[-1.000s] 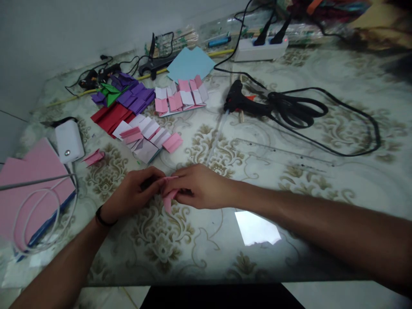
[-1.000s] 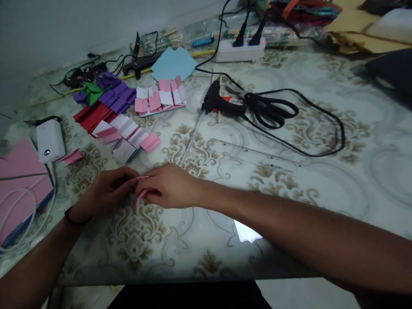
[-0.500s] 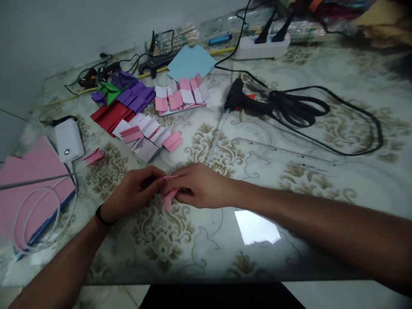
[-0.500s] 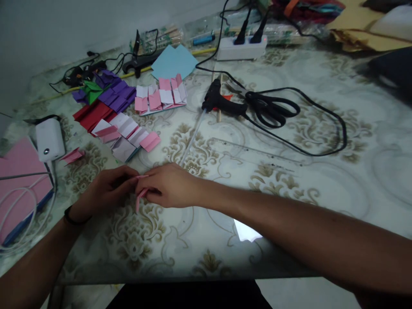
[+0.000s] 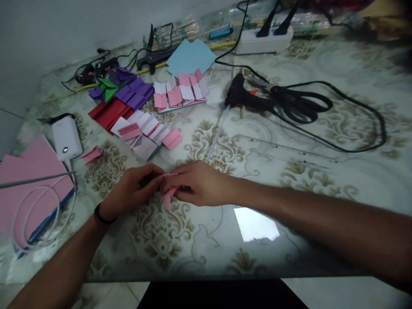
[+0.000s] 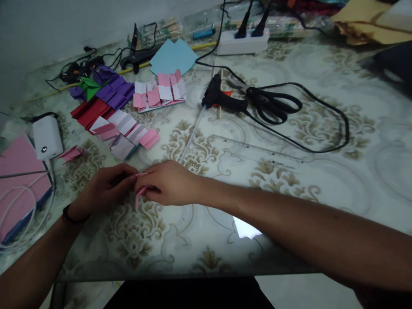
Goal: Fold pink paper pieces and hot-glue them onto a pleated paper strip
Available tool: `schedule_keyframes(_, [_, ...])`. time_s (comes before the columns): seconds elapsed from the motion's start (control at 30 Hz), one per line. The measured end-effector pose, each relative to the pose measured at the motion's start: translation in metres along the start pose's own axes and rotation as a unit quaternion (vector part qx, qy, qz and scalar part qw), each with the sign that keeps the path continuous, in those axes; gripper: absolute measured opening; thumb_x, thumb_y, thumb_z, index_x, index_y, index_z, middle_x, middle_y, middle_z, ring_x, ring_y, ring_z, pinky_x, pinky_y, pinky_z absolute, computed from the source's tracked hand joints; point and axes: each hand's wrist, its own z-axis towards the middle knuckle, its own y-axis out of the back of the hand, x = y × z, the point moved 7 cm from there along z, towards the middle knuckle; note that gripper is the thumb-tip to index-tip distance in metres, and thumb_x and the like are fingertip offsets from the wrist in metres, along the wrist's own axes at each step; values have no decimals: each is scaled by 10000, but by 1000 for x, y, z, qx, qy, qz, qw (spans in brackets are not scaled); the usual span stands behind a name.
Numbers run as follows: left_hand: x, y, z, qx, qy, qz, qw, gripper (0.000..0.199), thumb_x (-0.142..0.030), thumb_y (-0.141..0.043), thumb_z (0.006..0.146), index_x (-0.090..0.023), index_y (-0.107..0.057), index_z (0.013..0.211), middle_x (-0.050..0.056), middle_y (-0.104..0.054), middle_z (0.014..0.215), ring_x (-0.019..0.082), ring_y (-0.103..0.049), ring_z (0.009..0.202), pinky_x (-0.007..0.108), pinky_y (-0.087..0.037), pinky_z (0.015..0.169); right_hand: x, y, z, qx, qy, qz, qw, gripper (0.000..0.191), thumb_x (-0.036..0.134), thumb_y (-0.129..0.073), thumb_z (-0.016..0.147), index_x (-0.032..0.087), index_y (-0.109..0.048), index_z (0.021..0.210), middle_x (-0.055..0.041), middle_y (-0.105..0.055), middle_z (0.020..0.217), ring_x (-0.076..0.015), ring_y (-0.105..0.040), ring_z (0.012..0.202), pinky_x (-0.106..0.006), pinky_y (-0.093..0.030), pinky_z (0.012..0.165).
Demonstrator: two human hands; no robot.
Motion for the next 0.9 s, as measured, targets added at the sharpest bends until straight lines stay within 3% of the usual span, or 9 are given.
schedule_keyframes(0.9, [5, 0, -1, -5, -8, 8, 1000, 268, -416, -573, 983, -193, -718, 1013, -36, -699, 748, 66, -580, 628, 165, -428, 597, 0, 2, -1, -8, -3, -6, 1000, 221, 175, -587, 888, 193, -773, 1005, -11, -726, 901, -103, -619, 754, -204, -410, 708])
